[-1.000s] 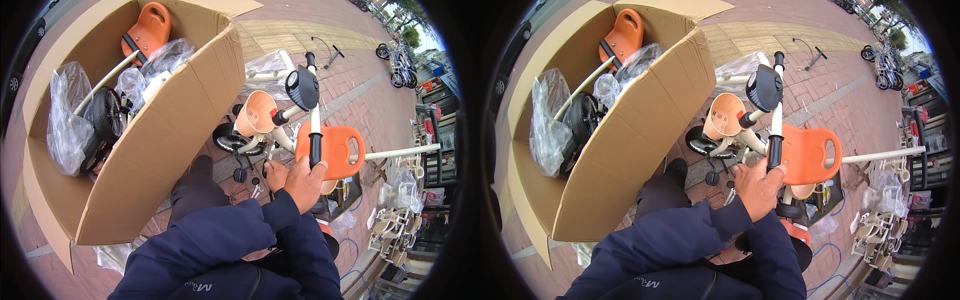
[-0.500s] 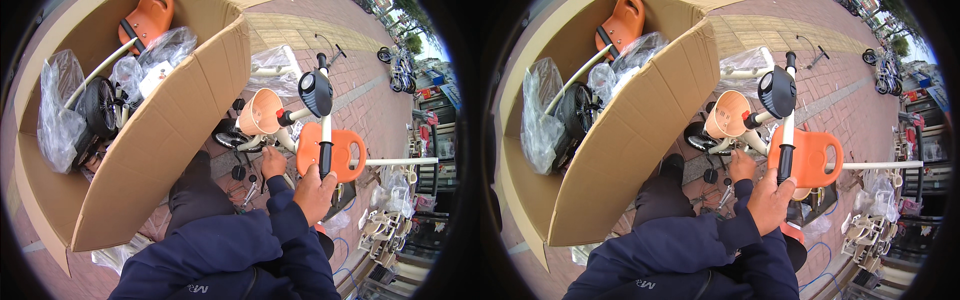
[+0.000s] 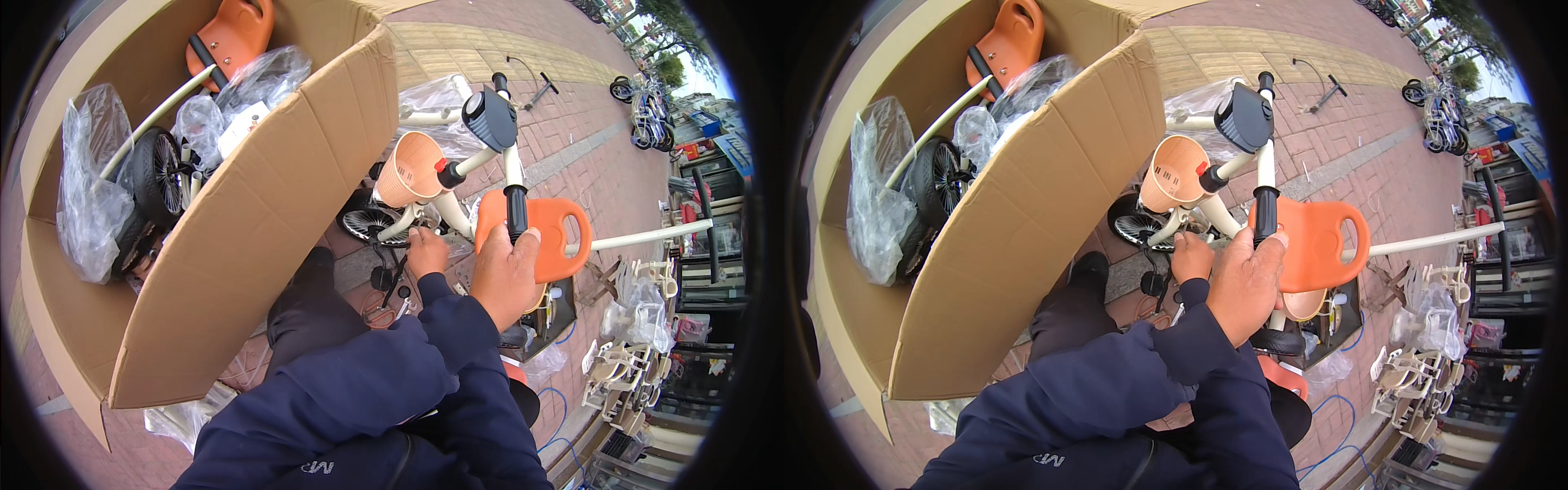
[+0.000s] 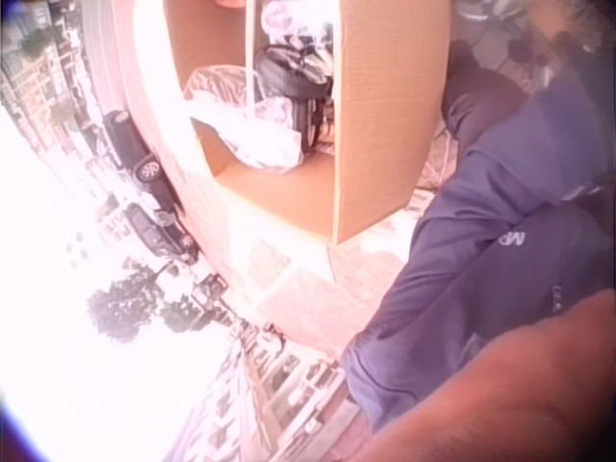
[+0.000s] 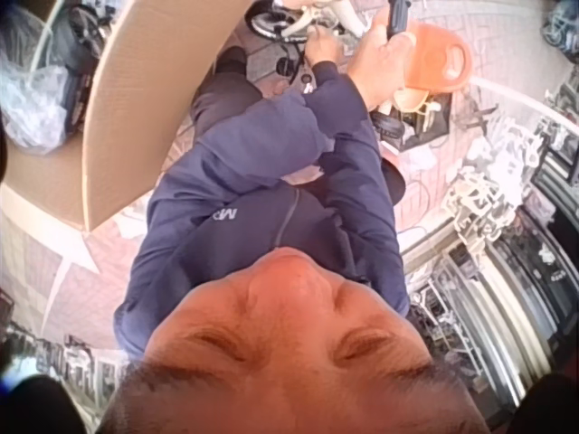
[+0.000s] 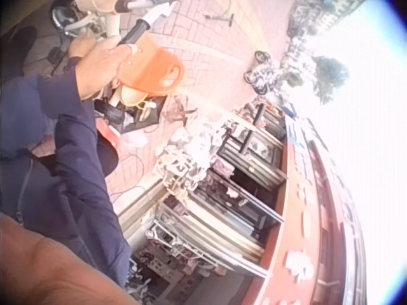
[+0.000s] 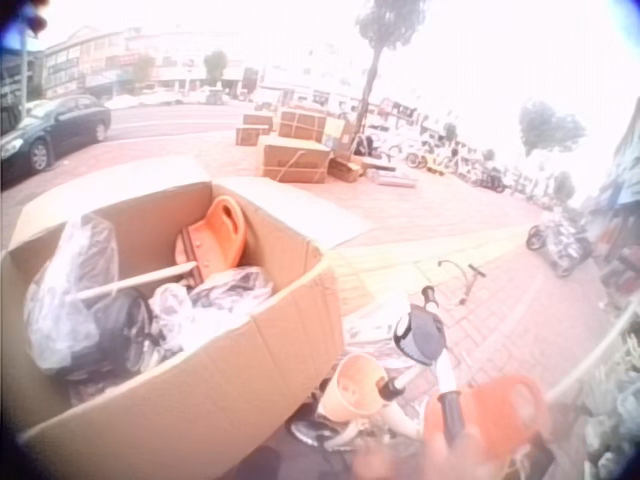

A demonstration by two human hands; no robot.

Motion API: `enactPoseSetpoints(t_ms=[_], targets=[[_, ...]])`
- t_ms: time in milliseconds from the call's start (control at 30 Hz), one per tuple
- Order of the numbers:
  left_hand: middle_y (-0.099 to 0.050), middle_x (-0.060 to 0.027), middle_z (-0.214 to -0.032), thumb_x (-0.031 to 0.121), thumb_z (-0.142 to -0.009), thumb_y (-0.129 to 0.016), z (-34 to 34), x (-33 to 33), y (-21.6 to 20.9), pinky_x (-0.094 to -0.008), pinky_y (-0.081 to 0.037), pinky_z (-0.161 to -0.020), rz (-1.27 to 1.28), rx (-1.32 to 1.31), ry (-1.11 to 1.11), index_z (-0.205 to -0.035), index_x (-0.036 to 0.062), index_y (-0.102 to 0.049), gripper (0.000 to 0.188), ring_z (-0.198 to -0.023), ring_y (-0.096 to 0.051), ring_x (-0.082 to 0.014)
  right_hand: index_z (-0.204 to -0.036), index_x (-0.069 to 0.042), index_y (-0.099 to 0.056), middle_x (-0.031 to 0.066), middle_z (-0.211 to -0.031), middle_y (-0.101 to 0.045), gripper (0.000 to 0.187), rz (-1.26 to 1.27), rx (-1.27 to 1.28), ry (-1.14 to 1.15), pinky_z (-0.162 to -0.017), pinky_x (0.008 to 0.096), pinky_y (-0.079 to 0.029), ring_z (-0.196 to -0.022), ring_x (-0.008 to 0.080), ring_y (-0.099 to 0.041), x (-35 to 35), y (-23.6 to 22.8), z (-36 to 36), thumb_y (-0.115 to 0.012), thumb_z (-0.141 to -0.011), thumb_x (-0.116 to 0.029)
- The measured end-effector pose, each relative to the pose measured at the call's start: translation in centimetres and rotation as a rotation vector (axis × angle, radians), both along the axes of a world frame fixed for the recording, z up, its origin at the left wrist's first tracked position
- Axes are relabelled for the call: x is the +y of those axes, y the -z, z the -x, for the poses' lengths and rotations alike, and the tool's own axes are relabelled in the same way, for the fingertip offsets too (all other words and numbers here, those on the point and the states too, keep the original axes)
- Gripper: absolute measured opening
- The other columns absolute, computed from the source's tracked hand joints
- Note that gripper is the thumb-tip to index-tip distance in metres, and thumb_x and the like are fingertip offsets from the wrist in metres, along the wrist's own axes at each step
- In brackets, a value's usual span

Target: The person assembles a child's tricycle on a sidewalk. They attach the seat, basket, handlebar, and steering wheel, then secure the parts with screws and zip ties.

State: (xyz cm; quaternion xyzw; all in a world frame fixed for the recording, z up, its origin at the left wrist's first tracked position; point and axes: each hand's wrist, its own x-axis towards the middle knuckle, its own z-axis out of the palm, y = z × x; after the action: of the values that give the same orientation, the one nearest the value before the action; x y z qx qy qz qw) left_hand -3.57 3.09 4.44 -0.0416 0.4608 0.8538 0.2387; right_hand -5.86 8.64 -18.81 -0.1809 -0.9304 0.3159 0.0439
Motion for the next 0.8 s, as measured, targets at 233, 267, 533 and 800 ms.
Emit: enactPoseSetpoints(t_ms=[233,267,533,800], targets=[[-0.048,-0.0005,-0.068,0.025,-0.101,-0.054,2.1,0.1,-0.6,-0.0260,-0.043,-0.043,-0.165,-0.095,-0.032,-0.095,0.0018,-0.050,0.025,-0.046,-0.047,-0.0090,-0.081,-0.002,-0.060,0.0263,-0.082,-0.065,0.032,-0.152,-0.016,-0.087,-0.075,0.0573,-0.047,-0.080,0.0495,-0.061,-0.5,0.6,0.9,-0.059,-0.094,-0.031],[-0.048,-0.0006,-0.068,0.025,-0.100,-0.055,2.3,0.0,-0.8,-0.0260,-0.043,-0.043,-0.181,-0.106,-0.034,-0.095,0.0017,-0.050,0.025,-0.046,-0.047,-0.0091,-0.084,-0.001,-0.060,0.0274,-0.083,-0.064,0.031,-0.155,-0.043,-0.067,-0.075,0.0577,-0.047,-0.080,0.0503,-0.060,-0.4,0.7,0.9,-0.059,-0.094,-0.031],[-0.054,-0.0041,-0.073,0.019,-0.093,-0.057,3.3,-1.7,-1.5,-0.0270,-0.051,-0.049,-0.243,-0.240,0.057,-0.092,0.0010,-0.054,0.018,-0.052,-0.051,-0.0115,-0.100,-0.002,-0.063,0.0232,-0.086,-0.067,0.028,0.169,-0.039,-0.376,-0.077,0.0511,-0.051,-0.080,0.0418,-0.064,4.8,3.6,-5.6,-0.061,-0.095,-0.030],[-0.056,-0.0047,-0.072,0.009,-0.089,-0.059,4.2,-2.2,-0.3,-0.0259,-0.044,-0.040,-0.198,-0.158,0.191,-0.094,0.0017,-0.051,0.012,-0.054,-0.058,-0.0119,-0.108,0.000,-0.070,0.0286,-0.098,-0.069,0.037,-0.219,-0.575,-0.220,-0.090,0.0493,-0.051,-0.099,0.0432,-0.066,13.2,-2.6,-11.8,-0.065,-0.092,-0.034]])
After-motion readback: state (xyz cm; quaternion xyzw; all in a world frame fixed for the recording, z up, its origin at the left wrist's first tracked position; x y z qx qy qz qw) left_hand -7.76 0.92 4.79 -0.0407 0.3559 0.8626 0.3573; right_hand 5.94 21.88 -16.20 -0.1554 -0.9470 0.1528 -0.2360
